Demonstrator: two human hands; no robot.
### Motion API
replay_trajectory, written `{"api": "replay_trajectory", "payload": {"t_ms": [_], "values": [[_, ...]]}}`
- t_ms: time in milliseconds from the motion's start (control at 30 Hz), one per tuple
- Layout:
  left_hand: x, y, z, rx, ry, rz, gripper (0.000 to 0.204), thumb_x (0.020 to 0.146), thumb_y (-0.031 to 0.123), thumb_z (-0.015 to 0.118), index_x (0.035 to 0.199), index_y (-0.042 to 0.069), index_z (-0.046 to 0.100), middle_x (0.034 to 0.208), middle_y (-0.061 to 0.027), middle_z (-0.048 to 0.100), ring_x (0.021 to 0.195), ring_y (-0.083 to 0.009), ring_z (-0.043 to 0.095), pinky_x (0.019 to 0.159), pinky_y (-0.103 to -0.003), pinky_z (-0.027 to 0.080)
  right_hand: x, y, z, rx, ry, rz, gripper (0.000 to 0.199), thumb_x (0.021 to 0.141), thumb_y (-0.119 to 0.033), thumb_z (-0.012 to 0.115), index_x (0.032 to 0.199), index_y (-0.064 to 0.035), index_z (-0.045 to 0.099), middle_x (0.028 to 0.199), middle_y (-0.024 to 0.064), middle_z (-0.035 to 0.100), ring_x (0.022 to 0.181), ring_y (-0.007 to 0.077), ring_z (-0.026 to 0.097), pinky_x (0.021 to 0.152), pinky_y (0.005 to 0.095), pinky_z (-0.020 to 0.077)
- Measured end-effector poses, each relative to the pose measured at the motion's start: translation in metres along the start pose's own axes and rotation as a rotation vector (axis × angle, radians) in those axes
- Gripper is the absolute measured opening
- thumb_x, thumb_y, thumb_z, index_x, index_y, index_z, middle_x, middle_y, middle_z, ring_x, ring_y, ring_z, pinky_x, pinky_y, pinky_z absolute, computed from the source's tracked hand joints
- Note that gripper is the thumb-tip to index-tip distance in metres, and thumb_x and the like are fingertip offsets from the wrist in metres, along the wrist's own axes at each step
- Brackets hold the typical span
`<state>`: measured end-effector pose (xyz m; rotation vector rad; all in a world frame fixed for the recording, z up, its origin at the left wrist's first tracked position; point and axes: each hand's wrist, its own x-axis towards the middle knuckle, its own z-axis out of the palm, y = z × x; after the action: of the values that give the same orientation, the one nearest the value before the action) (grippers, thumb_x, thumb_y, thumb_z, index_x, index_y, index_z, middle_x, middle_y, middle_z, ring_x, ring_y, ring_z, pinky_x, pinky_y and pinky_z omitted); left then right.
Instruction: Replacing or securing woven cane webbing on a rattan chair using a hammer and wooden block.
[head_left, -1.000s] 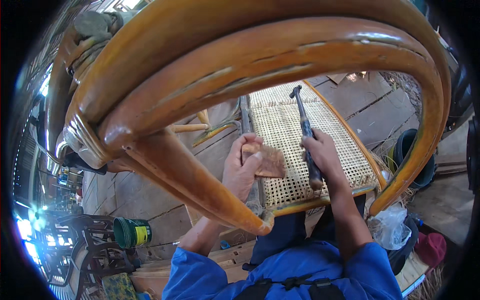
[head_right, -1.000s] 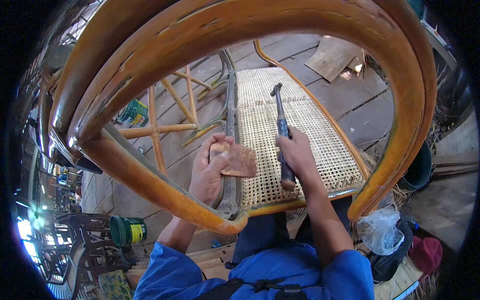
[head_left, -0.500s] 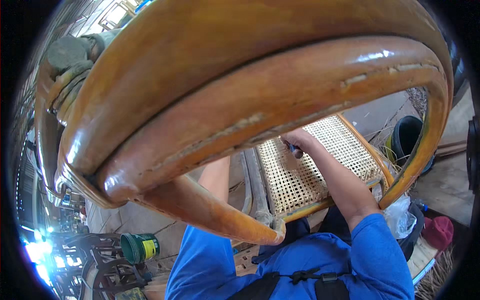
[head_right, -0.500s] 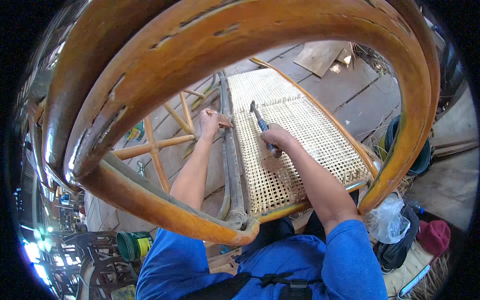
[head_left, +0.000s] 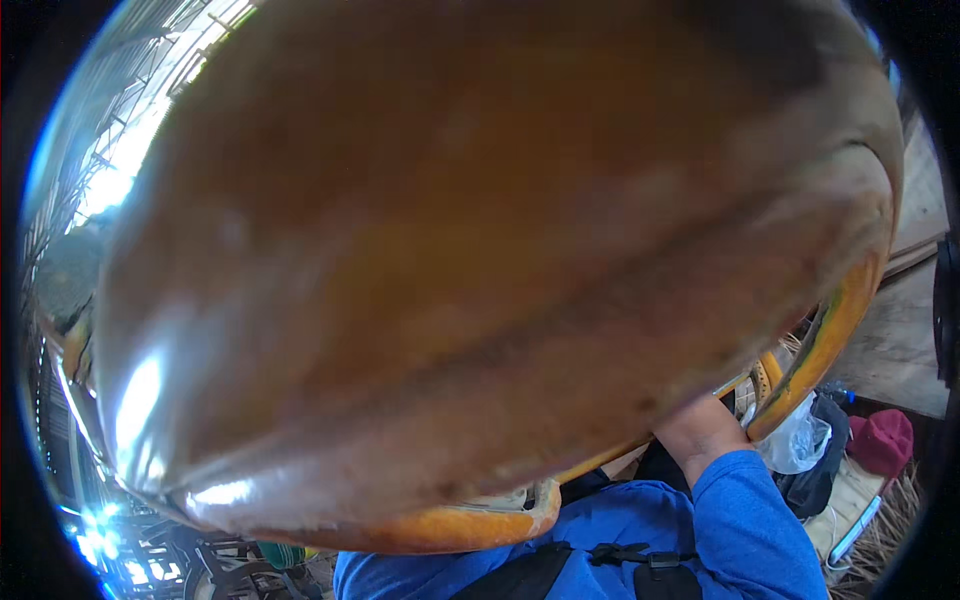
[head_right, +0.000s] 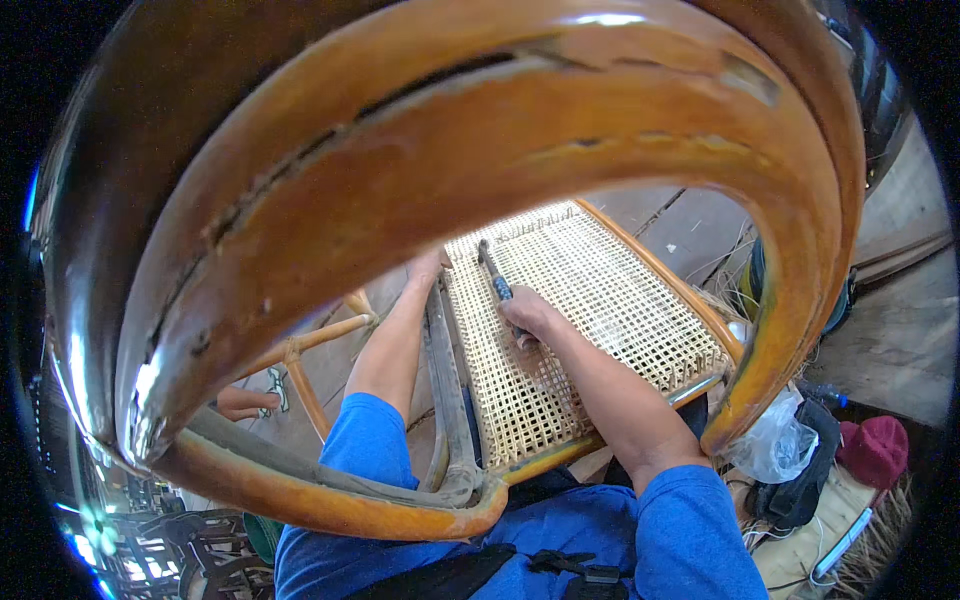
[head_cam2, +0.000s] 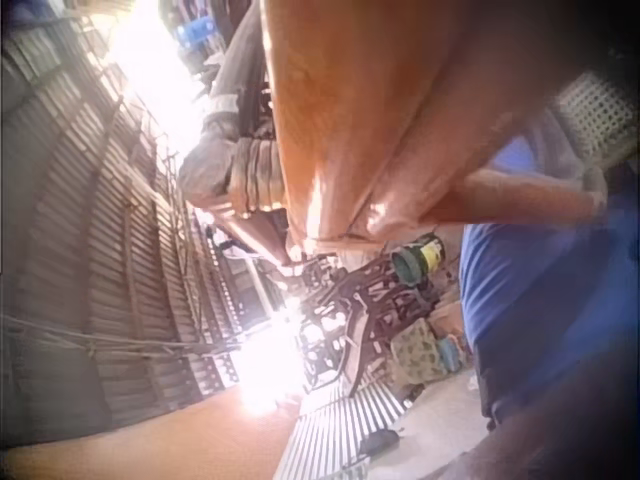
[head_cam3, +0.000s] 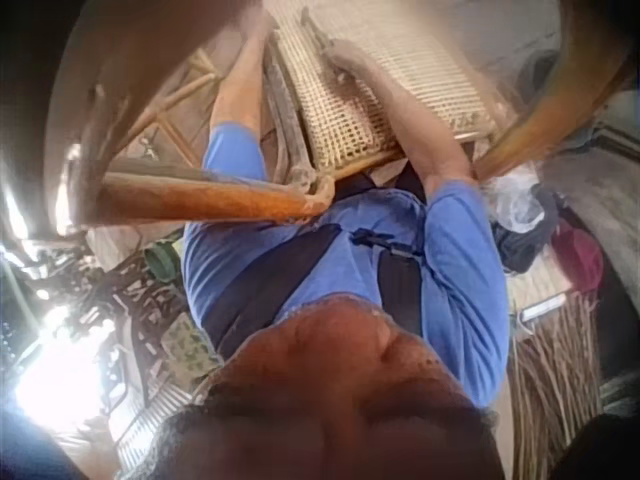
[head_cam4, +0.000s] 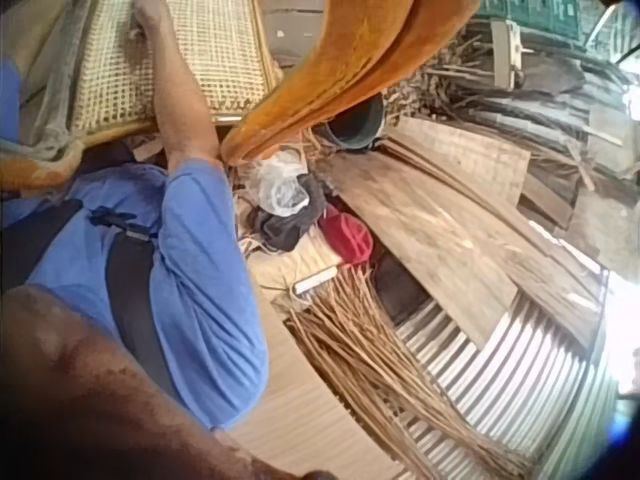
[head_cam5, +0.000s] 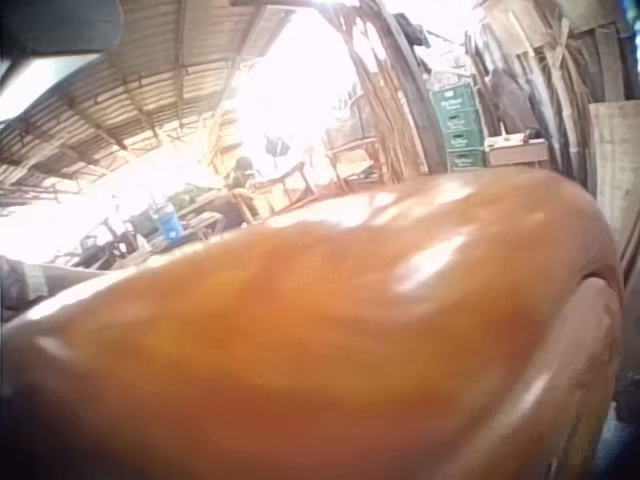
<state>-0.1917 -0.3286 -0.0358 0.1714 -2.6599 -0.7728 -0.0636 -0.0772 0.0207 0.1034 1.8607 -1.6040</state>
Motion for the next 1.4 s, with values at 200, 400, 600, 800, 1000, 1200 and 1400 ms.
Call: {"api": "replay_trajectory", "payload": {"t_ms": [200,400,600,800,1000,1200,1400], "values": [[0.015,0.006,-0.004,0.012,-0.019,0.079,0.036,0.079,0.011,0.051,0.113,0.002,0.046,0.101,-0.0248,0.058,0.097,-0.0375,0.057,0.085,-0.043,0.044,0.003,-0.007,0.014,0.027,0.023,-0.053,0.019,0.076,-0.016,0.051,0.082,0.0016,0.054,0.068,0.0102,0.056,0.056,0.0211,0.054,0.050,0.0356,0.0439],[0.024,0.035,0.000,0.004,-0.049,0.184,0.037,0.079,0.011,0.051,0.114,0.002,0.045,0.101,-0.0251,0.058,0.097,-0.0377,0.057,0.085,-0.044,0.044,0.039,0.030,0.017,0.054,0.137,-0.321,0.032,0.073,-0.019,0.055,0.093,0.0056,0.057,0.083,0.0156,0.063,0.078,0.0228,0.058,0.071,0.0341,0.0463],[0.025,0.030,0.001,0.023,-0.063,0.239,0.037,0.078,0.010,0.050,0.114,0.001,0.045,0.101,-0.0254,0.058,0.097,-0.0379,0.057,0.086,-0.044,0.044,0.036,0.024,0.026,0.137,0.138,-0.345,0.024,0.077,-0.021,0.054,0.082,0.0015,0.057,0.070,0.0116,0.058,0.059,0.0178,0.051,0.053,0.0307,0.0393],[0.032,0.029,0.007,0.040,-0.081,0.303,0.037,0.078,0.010,0.050,0.114,0.001,0.045,0.101,-0.0257,0.058,0.097,-0.0381,0.057,0.086,-0.044,0.044,0.039,0.012,0.034,0.227,0.147,-0.372,0.024,0.080,-0.023,0.053,0.070,-0.0025,0.057,0.057,0.0076,0.054,0.039,0.0127,0.043,0.035,0.0273,0.0323],[0.029,0.030,0.012,0.060,-0.103,0.357,0.037,0.078,0.010,0.050,0.114,0.001,0.044,0.101,-0.0260,0.058,0.097,-0.0383,0.057,0.086,-0.044,0.044,0.056,0.015,0.031,0.245,0.277,-0.619,0.025,0.077,-0.023,0.055,0.079,0.0013,0.059,0.069,0.0113,0.059,0.057,0.0178,0.053,0.051,0.0299,0.0408],[0.018,0.015,0.012,0.106,-0.131,0.384,0.038,0.078,0.009,0.049,0.114,0.001,0.044,0.100,-0.0263,0.058,0.097,-0.0384,0.057,0.086,-0.044,0.044,0.041,0.017,0.007,0.064,0.145,-0.145,0.029,0.076,-0.026,0.055,0.072,0.0017,0.063,0.063,0.0132,0.063,0.056,0.0226,0.061,0.056,0.0333,0.0487],[0.014,0.006,0.010,0.144,-0.152,0.432,0.038,0.078,0.009,0.049,0.115,0.001,0.044,0.100,-0.0266,0.057,0.097,-0.0386,0.057,0.086,-0.044,0.044,0.033,0.013,0.004,-0.258,0.046,-0.309,0.026,0.077,-0.020,0.053,0.076,0.0040,0.062,0.064,0.0132,0.062,0.056,0.0203,0.061,0.054,0.0327,0.0480]]}}
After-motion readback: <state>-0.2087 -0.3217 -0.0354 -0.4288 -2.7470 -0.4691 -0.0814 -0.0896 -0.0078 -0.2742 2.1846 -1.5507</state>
